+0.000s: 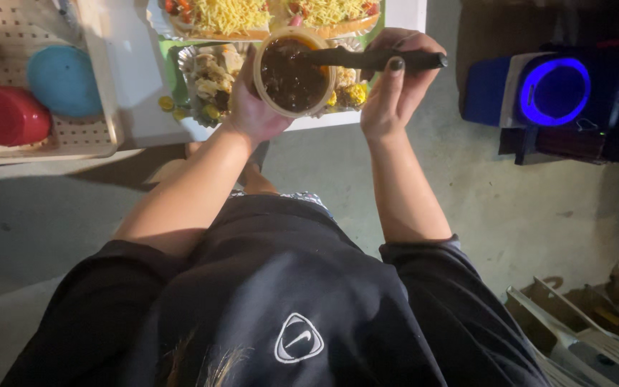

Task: The person assembles food items on a tray, adding shredded topping from a container, slicing a lime, and drizzling sauce from a squeeze bottle onto the food. The person handles multiple containers and tools while arranging the items.

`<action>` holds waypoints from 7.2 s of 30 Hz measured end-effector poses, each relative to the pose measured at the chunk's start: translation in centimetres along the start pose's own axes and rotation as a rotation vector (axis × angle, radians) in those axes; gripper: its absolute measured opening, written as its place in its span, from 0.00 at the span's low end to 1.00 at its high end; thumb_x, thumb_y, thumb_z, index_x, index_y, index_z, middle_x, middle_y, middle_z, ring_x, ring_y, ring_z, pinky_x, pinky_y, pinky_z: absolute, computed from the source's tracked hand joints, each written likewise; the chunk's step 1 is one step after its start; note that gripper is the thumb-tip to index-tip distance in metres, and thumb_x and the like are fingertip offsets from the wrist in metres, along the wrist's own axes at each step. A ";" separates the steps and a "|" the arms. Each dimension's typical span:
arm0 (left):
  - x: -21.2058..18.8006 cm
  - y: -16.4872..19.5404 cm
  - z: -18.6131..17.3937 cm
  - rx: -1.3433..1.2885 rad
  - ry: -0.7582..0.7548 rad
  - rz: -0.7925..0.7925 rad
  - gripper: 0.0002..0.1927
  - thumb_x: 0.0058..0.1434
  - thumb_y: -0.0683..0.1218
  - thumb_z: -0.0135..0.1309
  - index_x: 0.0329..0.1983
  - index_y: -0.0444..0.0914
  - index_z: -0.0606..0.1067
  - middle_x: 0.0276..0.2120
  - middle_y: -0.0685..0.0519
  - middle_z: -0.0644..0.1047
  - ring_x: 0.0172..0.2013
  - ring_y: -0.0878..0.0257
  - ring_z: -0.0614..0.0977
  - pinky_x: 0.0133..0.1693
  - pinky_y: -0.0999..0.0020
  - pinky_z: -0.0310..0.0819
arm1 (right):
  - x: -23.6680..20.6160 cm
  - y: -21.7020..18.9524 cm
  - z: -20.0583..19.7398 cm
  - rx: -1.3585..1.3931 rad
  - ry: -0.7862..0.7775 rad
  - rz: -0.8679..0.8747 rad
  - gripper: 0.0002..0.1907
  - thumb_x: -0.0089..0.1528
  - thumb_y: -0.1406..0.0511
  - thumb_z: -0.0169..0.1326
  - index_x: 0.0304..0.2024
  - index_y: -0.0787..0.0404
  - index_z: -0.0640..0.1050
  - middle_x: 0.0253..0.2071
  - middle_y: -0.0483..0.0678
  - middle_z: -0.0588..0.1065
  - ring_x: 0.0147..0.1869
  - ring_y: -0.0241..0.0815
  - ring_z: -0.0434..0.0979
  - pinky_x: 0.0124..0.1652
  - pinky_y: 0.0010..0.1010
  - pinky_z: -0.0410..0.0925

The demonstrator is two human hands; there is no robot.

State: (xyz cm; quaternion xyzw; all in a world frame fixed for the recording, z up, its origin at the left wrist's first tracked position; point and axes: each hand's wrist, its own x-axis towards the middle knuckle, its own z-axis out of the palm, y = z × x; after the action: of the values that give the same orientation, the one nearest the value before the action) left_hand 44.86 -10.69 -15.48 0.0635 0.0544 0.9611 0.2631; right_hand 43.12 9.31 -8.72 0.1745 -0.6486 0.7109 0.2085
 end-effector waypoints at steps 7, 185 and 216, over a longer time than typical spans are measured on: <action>0.8 -0.1 0.2 0.098 -0.021 0.073 0.39 0.75 0.68 0.37 0.82 0.50 0.45 0.67 0.50 0.70 0.69 0.56 0.72 0.72 0.54 0.61 | -3.5 1.2 0.4 0.304 0.218 0.281 0.08 0.76 0.64 0.46 0.54 0.57 0.63 0.43 0.53 0.72 0.37 0.37 0.69 0.33 0.26 0.63; -17.2 17.6 4.2 -0.115 0.014 0.275 0.46 0.67 0.71 0.50 0.82 0.57 0.49 0.75 0.30 0.52 0.67 0.34 0.69 0.56 0.39 0.76 | -5.2 -0.4 -0.5 -0.919 -0.137 -0.085 0.14 0.69 0.80 0.50 0.56 0.66 0.71 0.57 0.58 0.74 0.63 0.53 0.77 0.63 0.38 0.71; -17.9 17.0 4.8 -0.188 -0.061 0.331 0.47 0.69 0.70 0.51 0.84 0.54 0.46 0.75 0.28 0.48 0.68 0.30 0.65 0.57 0.37 0.75 | 7.8 13.6 11.9 -0.914 -0.357 -0.074 0.30 0.51 0.81 0.55 0.56 0.59 0.77 0.57 0.54 0.70 0.60 0.56 0.75 0.56 0.42 0.72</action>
State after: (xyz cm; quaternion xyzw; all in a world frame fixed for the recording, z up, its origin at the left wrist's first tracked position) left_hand 52.39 -34.05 -10.10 0.0758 -0.0549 0.9897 0.1079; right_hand 29.07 -2.91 -15.06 0.2075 -0.9130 0.3048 0.1744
